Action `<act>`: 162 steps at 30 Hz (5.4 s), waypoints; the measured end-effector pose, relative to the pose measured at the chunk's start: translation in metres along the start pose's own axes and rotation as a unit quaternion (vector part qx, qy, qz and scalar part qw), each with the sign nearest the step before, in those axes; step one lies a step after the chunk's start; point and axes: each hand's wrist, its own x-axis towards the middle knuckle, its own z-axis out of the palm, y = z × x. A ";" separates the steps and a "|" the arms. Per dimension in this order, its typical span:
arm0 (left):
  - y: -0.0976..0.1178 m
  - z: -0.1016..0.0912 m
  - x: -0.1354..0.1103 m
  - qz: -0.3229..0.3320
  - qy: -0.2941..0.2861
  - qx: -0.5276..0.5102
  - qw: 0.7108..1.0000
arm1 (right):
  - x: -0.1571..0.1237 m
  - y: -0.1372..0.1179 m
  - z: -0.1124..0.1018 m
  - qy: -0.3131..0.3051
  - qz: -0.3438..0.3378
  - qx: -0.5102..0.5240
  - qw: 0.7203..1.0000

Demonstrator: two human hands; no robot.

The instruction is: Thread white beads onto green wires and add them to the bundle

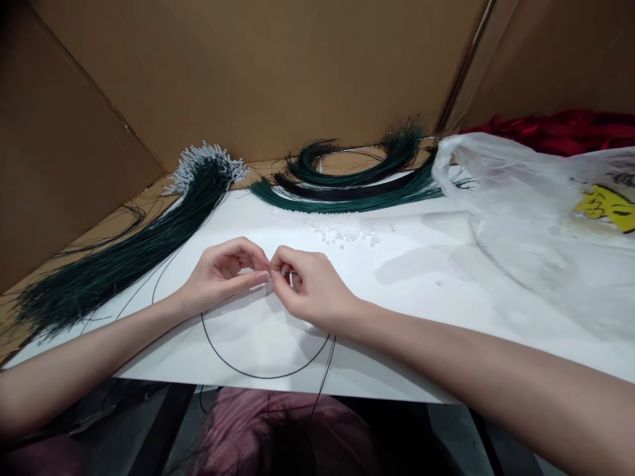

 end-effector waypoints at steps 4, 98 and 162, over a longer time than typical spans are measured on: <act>0.000 -0.001 -0.002 -0.002 -0.002 0.018 1.000 | 0.000 0.000 0.000 0.008 0.012 0.001 1.000; -0.009 -0.006 0.007 -0.007 0.001 -0.107 0.994 | 0.001 0.002 0.000 0.004 0.016 -0.006 1.000; -0.009 -0.005 0.006 0.029 -0.004 -0.079 0.996 | 0.001 0.003 0.000 -0.002 -0.001 -0.026 1.000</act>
